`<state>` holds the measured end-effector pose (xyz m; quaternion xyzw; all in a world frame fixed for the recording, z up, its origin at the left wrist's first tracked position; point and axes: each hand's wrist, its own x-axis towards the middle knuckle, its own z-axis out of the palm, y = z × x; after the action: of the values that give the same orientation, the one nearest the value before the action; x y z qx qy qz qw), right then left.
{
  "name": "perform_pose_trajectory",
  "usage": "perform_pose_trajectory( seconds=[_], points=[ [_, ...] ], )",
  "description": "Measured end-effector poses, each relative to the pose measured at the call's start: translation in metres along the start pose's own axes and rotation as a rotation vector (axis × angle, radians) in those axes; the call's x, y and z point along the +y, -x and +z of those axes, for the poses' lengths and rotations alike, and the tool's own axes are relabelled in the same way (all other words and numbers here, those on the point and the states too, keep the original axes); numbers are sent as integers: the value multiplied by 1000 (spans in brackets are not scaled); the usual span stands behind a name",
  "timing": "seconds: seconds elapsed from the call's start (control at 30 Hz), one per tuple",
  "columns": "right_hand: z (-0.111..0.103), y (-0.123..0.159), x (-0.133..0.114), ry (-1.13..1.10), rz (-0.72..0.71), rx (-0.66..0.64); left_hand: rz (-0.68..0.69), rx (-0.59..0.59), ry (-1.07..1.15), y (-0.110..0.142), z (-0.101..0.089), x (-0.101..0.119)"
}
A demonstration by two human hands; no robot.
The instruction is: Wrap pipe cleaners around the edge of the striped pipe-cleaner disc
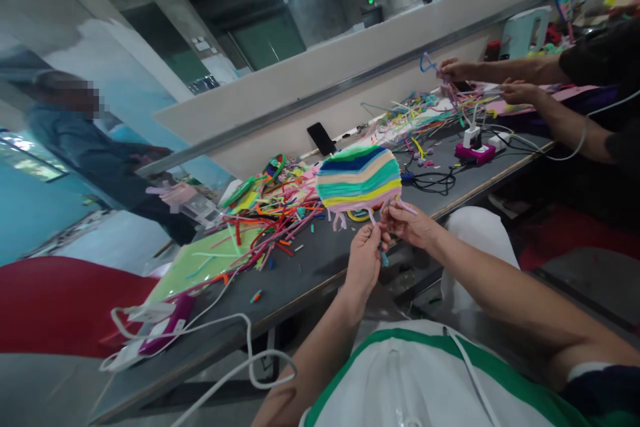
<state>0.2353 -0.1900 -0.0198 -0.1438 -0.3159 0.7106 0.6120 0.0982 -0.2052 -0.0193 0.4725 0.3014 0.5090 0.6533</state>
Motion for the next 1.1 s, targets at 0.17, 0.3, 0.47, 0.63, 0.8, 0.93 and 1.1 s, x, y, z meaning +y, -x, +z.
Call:
perform_pose_trajectory(
  seconds=[0.17, 0.3, 0.47, 0.63, 0.8, 0.93, 1.1],
  points=[
    [-1, -1, 4, -10, -36, -20, 22, -54, -11, 1, 0, 6],
    [-2, -2, 9, 7, -53, -48, 55, -90, 9, 0, 3, 9],
    [6, 0, 8, 65, -43, -210, 51, -60, 23, -1, 6, 9],
    [5, -1, 9, 69, -72, -257, 119, -36, 8, 1, 10, 12],
    [1, -1, 9, 89, -42, -255, 130, -67, -27, 2, 9, 12],
    [1, 0, 6, 68, -14, -249, 122, -114, -33, 2, 6, 10],
    [0, 2, 5, 37, 15, -265, 107, -128, -83, 2, 5, 10]
  ],
)
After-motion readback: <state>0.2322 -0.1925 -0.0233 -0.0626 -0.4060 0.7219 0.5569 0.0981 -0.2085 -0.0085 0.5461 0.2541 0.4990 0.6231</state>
